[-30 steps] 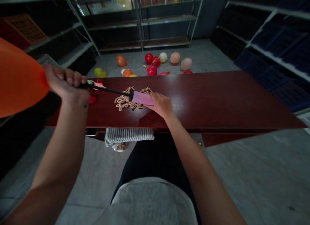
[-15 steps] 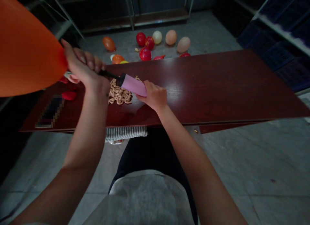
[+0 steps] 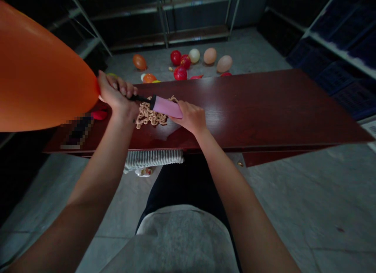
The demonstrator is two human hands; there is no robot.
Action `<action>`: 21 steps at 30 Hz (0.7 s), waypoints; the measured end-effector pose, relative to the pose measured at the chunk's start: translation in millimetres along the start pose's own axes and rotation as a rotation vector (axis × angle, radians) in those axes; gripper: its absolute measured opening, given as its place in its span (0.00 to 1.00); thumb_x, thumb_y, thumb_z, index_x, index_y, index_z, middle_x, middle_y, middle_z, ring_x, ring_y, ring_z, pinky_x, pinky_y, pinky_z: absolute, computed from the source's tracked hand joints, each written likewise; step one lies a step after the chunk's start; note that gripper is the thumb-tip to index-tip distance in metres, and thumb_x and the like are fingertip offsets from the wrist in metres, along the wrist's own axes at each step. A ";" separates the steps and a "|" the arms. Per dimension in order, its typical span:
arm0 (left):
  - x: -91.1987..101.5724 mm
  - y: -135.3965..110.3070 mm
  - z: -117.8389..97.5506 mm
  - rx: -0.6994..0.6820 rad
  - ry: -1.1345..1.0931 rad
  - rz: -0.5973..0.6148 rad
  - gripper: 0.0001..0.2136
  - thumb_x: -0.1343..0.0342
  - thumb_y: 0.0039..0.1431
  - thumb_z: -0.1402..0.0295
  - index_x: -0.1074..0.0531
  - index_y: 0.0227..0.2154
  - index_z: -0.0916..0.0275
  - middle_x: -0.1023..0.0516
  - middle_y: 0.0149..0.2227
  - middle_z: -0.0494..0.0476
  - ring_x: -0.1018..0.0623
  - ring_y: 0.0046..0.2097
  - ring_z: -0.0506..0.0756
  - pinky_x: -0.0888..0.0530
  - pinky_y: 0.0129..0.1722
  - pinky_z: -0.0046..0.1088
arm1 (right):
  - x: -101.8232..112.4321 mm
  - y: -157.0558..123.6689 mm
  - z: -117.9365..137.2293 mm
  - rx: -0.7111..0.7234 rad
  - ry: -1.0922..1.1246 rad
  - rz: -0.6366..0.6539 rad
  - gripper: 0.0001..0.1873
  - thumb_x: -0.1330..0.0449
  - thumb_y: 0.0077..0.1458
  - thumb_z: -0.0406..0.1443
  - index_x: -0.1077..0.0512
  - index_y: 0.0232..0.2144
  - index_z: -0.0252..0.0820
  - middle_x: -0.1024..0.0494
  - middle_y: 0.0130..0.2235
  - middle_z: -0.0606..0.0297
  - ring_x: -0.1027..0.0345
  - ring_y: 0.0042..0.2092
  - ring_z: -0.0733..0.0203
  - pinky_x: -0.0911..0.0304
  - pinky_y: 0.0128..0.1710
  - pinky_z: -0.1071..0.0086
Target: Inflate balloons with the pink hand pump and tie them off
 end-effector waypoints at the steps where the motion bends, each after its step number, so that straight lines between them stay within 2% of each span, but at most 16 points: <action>1: 2.9 2.4 -8.8 -0.030 0.001 0.009 0.24 0.57 0.70 0.54 0.55 0.20 0.60 0.56 0.17 0.46 0.49 0.15 0.47 0.46 0.19 0.26 | 0.4 -0.4 1.1 0.008 -0.001 -0.001 0.28 0.43 0.56 0.55 0.30 0.49 0.43 0.21 0.41 0.60 0.28 0.41 0.54 0.41 0.36 0.65; 6: 16.6 8.3 -56.4 -0.100 -0.061 0.037 0.21 0.60 0.71 0.61 0.56 0.21 0.60 0.58 0.16 0.45 0.52 0.16 0.48 0.48 0.20 0.26 | 2.2 -2.4 7.0 0.055 0.007 -0.001 0.28 0.41 0.55 0.53 0.30 0.50 0.41 0.21 0.42 0.58 0.28 0.42 0.54 0.40 0.38 0.65; 9: 27.5 9.4 -85.8 -0.118 -0.096 0.016 0.21 0.61 0.72 0.63 0.57 0.22 0.60 0.57 0.16 0.45 0.53 0.17 0.48 0.49 0.20 0.26 | 3.4 -3.3 10.3 0.078 0.009 -0.007 0.29 0.40 0.55 0.53 0.30 0.50 0.41 0.21 0.42 0.58 0.28 0.42 0.54 0.40 0.39 0.64; 12: 36.2 11.4 -106.0 -0.129 -0.103 -0.021 0.21 0.61 0.72 0.63 0.56 0.22 0.60 0.57 0.16 0.45 0.52 0.17 0.48 0.48 0.20 0.26 | 3.1 -3.7 13.6 0.096 0.005 -0.004 0.28 0.40 0.54 0.53 0.30 0.50 0.41 0.21 0.42 0.58 0.28 0.42 0.53 0.39 0.39 0.64; 14: 35.5 11.7 -113.5 -0.156 -0.098 -0.026 0.21 0.61 0.73 0.64 0.56 0.22 0.60 0.56 0.16 0.45 0.52 0.17 0.48 0.48 0.19 0.25 | 2.2 -3.5 14.1 0.098 0.003 0.004 0.27 0.40 0.55 0.53 0.30 0.49 0.41 0.21 0.42 0.58 0.28 0.42 0.53 0.39 0.39 0.63; 17: 23.7 9.0 -118.5 -0.237 -0.063 -0.013 0.21 0.61 0.73 0.63 0.55 0.21 0.60 0.57 0.16 0.45 0.51 0.16 0.48 0.47 0.18 0.24 | 1.1 -2.3 8.4 0.064 0.010 0.012 0.29 0.41 0.55 0.55 0.30 0.49 0.40 0.21 0.41 0.56 0.28 0.41 0.52 0.39 0.38 0.63; 21: 3.5 8.8 -110.6 -0.281 0.002 -0.066 0.22 0.61 0.72 0.59 0.57 0.22 0.59 0.57 0.18 0.48 0.49 0.16 0.50 0.45 0.15 0.25 | 1.1 -0.5 -3.6 -0.006 0.023 0.006 0.32 0.44 0.55 0.59 0.30 0.47 0.39 0.21 0.40 0.54 0.28 0.40 0.51 0.39 0.38 0.63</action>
Point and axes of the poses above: each hand's wrist, its own y-axis towards the middle knuckle, its own x-axis out of the back of the hand, z = x × y, the point moved 10 cm from there along y, towards the middle knuckle
